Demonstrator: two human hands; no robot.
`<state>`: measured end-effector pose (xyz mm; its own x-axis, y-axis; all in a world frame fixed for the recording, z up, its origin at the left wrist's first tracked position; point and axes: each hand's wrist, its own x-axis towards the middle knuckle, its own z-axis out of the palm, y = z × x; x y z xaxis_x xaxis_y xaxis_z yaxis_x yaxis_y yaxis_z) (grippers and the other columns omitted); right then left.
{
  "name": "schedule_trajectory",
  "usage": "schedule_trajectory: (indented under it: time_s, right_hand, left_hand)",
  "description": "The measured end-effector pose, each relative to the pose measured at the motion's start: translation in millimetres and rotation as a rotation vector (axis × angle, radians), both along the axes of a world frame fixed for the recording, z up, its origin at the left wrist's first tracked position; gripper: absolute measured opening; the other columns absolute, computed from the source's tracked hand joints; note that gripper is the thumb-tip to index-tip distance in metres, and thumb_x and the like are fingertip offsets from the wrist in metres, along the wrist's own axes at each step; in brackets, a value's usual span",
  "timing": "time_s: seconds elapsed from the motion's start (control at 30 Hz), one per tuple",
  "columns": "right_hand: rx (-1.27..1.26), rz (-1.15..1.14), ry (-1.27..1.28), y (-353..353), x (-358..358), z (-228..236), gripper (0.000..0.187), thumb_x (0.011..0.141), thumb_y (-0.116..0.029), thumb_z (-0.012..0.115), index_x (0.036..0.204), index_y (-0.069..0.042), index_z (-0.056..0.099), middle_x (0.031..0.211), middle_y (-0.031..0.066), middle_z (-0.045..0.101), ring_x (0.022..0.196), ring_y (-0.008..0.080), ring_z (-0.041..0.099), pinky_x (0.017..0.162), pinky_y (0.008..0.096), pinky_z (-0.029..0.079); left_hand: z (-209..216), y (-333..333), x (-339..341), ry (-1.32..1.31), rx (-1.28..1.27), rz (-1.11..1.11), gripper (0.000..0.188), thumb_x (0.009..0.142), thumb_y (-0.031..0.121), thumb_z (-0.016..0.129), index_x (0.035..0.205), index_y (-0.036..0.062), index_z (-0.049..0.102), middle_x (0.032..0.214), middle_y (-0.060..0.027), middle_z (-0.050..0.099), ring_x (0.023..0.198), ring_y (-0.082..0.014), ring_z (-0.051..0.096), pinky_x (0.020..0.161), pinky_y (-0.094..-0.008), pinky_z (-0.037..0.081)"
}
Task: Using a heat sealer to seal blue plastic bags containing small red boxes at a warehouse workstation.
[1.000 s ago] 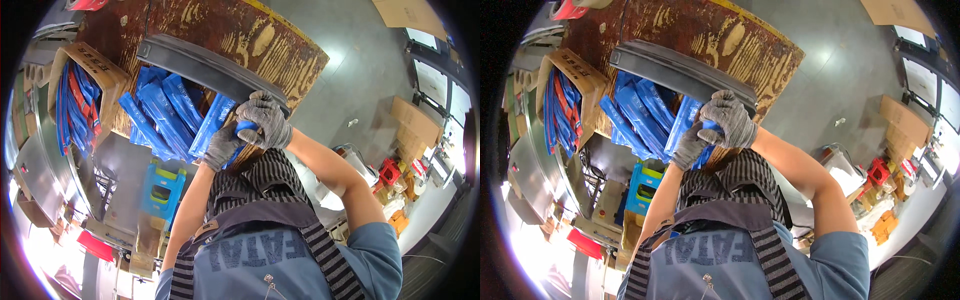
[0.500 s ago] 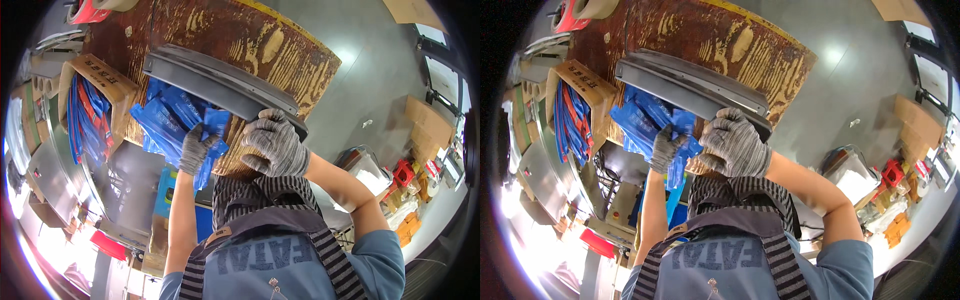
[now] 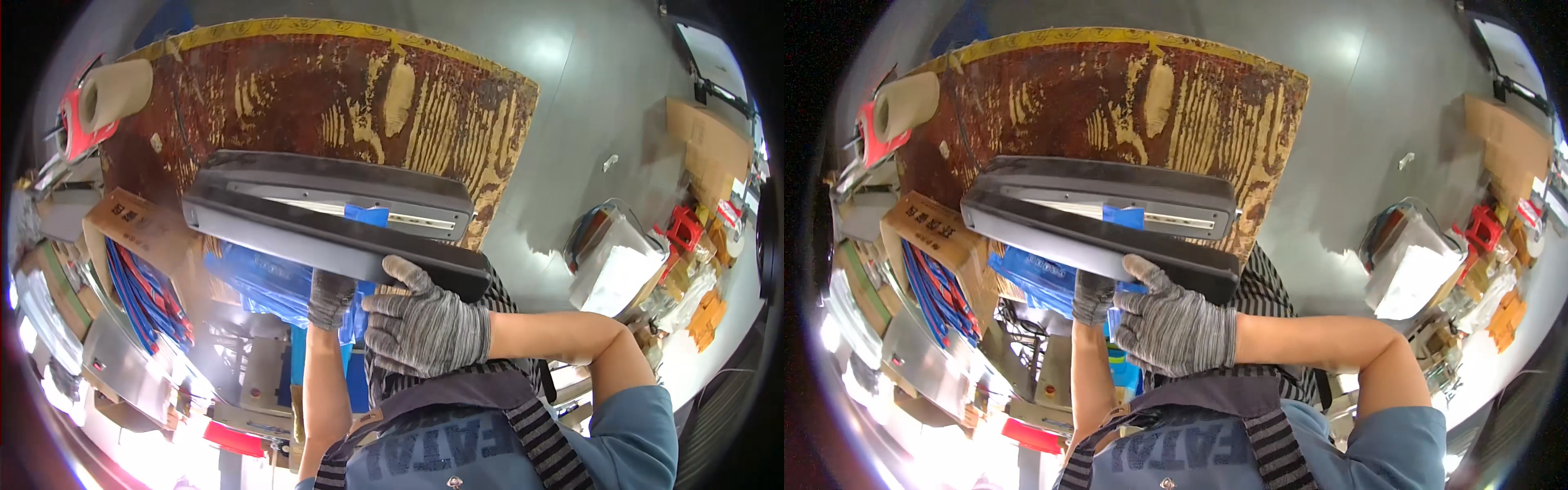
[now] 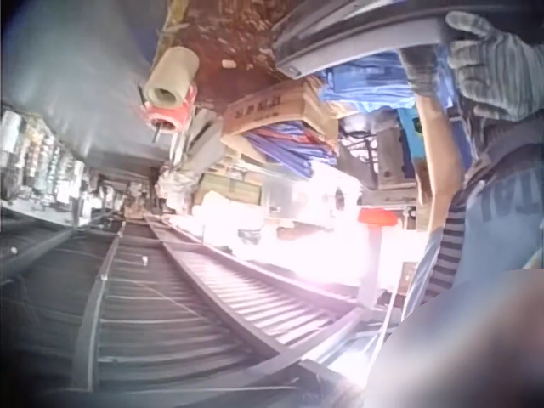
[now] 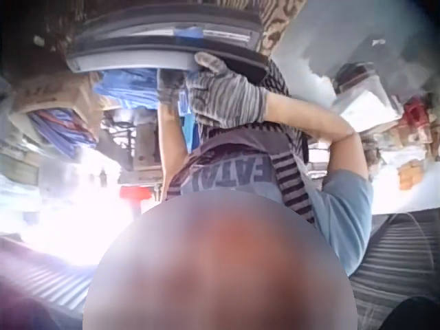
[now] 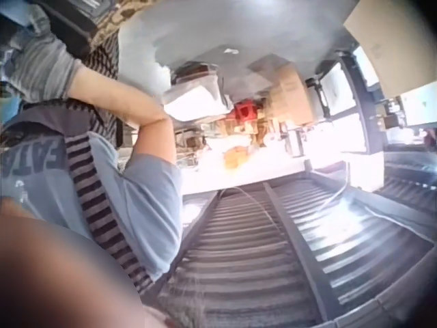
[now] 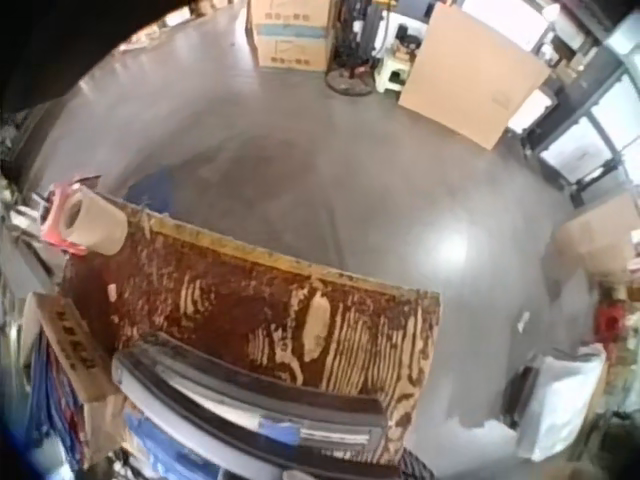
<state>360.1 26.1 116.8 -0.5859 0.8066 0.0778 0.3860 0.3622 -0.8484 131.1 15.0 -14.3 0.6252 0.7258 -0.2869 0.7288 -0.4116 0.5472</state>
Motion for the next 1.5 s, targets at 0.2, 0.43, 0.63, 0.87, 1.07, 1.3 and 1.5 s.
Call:
schedule_trajectory:
  time_s: [0.2, 0.43, 0.63, 0.87, 1.07, 1.3, 1.5]
  right_hand:
    - [0.042, 0.093, -0.14, 3.5, 4.5, 2.1, 0.025, 0.073, -0.026, 0.054, 0.088, -0.01, 0.066, 0.085, 0.0038, 0.063, 0.099, 0.0252, 0.06, 0.109, 0.0622, 0.026]
    - [0.064, 0.124, -0.198, 3.8, 9.1, -13.4, 0.025, 0.07, -0.026, 0.054, 0.087, -0.012, 0.067, 0.085, 0.0019, 0.063, 0.096, 0.0231, 0.06, 0.109, 0.0554, 0.029]
    - [0.109, 0.019, -0.126, 2.1, 11.0, -26.2, 0.021, 0.074, -0.024, 0.054, 0.081, -0.007, 0.065, 0.079, 0.0077, 0.063, 0.094, 0.0286, 0.061, 0.114, 0.0538, 0.024]
    - [-0.128, 0.148, -0.09, 14.1, 9.7, -41.8, 0.032, 0.077, -0.038, 0.063, 0.093, -0.012, 0.066, 0.093, 0.0017, 0.068, 0.099, 0.0198, 0.062, 0.109, 0.051, 0.026]
    - [0.09, -0.005, -0.13, 7.6, 7.2, -40.8, 0.036, 0.069, -0.04, 0.071, 0.081, -0.007, 0.062, 0.072, 0.0044, 0.065, 0.088, 0.0236, 0.065, 0.106, 0.0522, 0.028]
    - [0.245, -0.024, -0.205, 2.6, 1.0, -45.5, 0.034, 0.075, -0.042, 0.068, 0.075, -0.009, 0.059, 0.075, 0.0058, 0.064, 0.083, 0.0266, 0.065, 0.106, 0.0555, 0.028]
    - [0.265, -0.005, -0.223, 6.3, -5.9, -41.4, 0.034, 0.074, -0.041, 0.068, 0.072, -0.008, 0.06, 0.072, 0.0066, 0.063, 0.082, 0.027, 0.065, 0.105, 0.0541, 0.029]
  left_hand:
    - [12.2, -1.3, -18.5, -0.018, -0.062, 0.013, 0.037, 0.084, 0.01, 0.059, 0.12, 0.0022, 0.058, 0.116, -0.0166, 0.062, 0.112, -0.0345, 0.057, 0.1, -0.0483, 0.042]
    - [17.7, -1.4, -14.6, -0.042, -0.208, 0.144, 0.032, 0.087, 0.011, 0.061, 0.117, 0.0022, 0.061, 0.114, -0.0176, 0.063, 0.105, -0.0334, 0.061, 0.096, -0.0434, 0.047]
    - [29.5, 12.7, 9.3, -0.186, -0.59, 0.501, 0.034, 0.083, 0.006, 0.069, 0.116, -0.0004, 0.06, 0.11, -0.0164, 0.065, 0.105, -0.0297, 0.061, 0.093, -0.0395, 0.047]
    - [52.5, 37.9, 31.0, -0.304, -0.778, 0.694, 0.038, 0.083, 0.01, 0.071, 0.118, 0.0027, 0.06, 0.111, -0.0126, 0.067, 0.105, -0.0248, 0.061, 0.092, -0.038, 0.047]
    - [68.9, 19.2, 29.4, -0.238, -0.346, 0.713, 0.042, 0.078, 0.014, 0.074, 0.117, 0.0047, 0.06, 0.112, -0.0131, 0.064, 0.107, -0.0293, 0.06, 0.093, -0.0378, 0.047]
    - [115.1, 6.9, -80.2, 0.107, 0.322, 0.882, 0.047, 0.071, 0.016, 0.076, 0.115, 0.0091, 0.061, 0.113, -0.0155, 0.061, 0.107, -0.0338, 0.057, 0.094, -0.0422, 0.045]
    - [64.9, -36.7, -21.4, 0.052, 0.426, 0.832, 0.106, 0.072, 0.046, 0.076, 0.152, 0.0068, 0.018, 0.151, -0.032, 0.015, 0.137, -0.0505, 0.022, 0.11, -0.0585, 0.023]
